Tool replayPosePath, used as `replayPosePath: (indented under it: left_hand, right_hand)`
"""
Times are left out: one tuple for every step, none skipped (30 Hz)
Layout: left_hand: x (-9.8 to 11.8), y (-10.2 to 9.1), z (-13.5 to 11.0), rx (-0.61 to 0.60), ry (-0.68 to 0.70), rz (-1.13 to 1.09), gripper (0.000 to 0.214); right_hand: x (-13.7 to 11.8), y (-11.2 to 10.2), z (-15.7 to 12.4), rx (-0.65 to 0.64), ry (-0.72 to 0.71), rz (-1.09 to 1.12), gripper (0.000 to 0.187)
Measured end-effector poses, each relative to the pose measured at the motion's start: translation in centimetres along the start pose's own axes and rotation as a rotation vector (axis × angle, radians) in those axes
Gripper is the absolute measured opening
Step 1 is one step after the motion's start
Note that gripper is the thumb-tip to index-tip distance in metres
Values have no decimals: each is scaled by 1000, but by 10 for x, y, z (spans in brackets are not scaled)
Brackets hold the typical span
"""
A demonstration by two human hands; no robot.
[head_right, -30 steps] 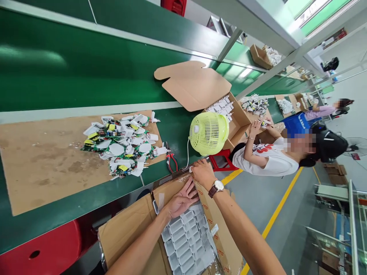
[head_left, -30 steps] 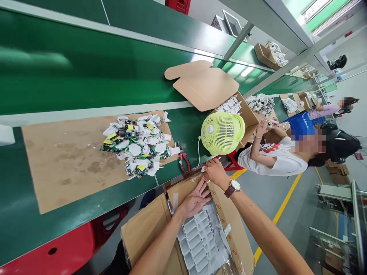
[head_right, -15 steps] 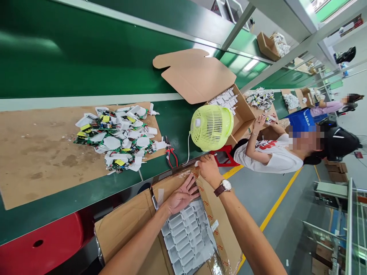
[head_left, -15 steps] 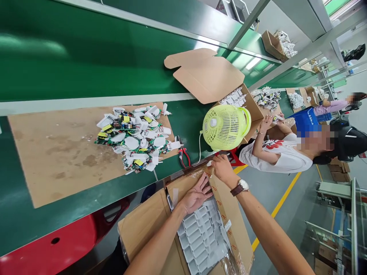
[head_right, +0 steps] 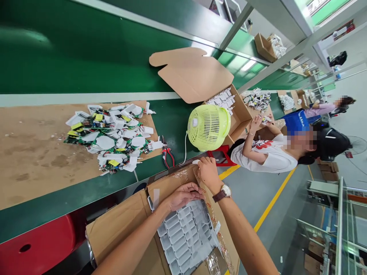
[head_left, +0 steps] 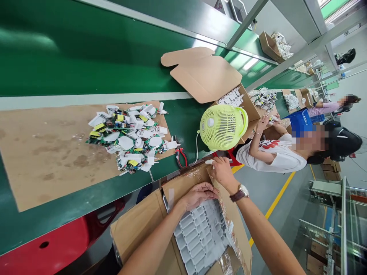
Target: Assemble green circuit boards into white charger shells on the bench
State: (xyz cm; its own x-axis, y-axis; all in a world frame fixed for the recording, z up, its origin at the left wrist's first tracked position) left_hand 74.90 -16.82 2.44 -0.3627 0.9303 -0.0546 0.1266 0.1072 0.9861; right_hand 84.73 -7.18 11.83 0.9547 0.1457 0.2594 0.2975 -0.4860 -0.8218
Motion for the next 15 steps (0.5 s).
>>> replayPosePath:
  left_hand:
    - [1,0,-1,6,3,-1,30]
    - [2,0,-1,12,12,9,41]
    - [2,2,-1,12,20,34,53]
    - [0,7,1,3,23,74,66]
    - [-3,14,5,-15,21,127,75]
    - [-7,23,11,-45,16,198,80]
    - [-12,35,18,-78,16,286,78]
    - [-19,47,28,-111,27,387,73]
    - [-26,58,39,-140,54,495,68]
    - [-33,68,51,-160,94,603,63]
    - [-40,76,64,-167,138,713,60]
    - [-48,79,78,-162,174,825,58]
    - [-55,80,91,-149,196,932,56]
    - [-63,76,104,-135,197,1033,54]
    - [-70,70,116,-123,178,1126,48]
  right_hand:
    - [2,-2,-15,48,46,38,33]
    - [4,-5,-33,130,112,109,40]
    - [4,-7,-55,224,177,202,43]
    - [2,-7,-78,295,220,307,43]
    - [-1,-3,-103,355,284,410,42]
    - [-5,3,-128,400,358,503,41]
    - [-10,11,-153,439,408,572,41]
    - [-17,21,-175,448,446,621,41]
    - [-21,34,-196,442,522,658,41]
    - [-22,48,-217,450,606,682,41]
    - [-22,63,-236,455,692,705,41]
    - [-20,79,-255,454,779,733,42]
    - [-17,96,-272,449,867,764,44]
    - [-13,112,-289,440,951,794,45]
    - [-10,127,-305,429,1028,825,45]
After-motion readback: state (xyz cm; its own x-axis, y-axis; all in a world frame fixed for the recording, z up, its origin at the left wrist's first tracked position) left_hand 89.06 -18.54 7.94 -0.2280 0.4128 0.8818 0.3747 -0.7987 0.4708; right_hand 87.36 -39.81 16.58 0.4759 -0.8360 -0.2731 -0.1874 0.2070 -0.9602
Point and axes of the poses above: each hand's wrist, its own z-axis towards the middle knuckle, its own y-axis out of the palm, x = y × z, the point moved 6 cm from there along z, towards the middle knuckle, and after that the axes turned 8 degrees about -z, right-handed, at the moved point
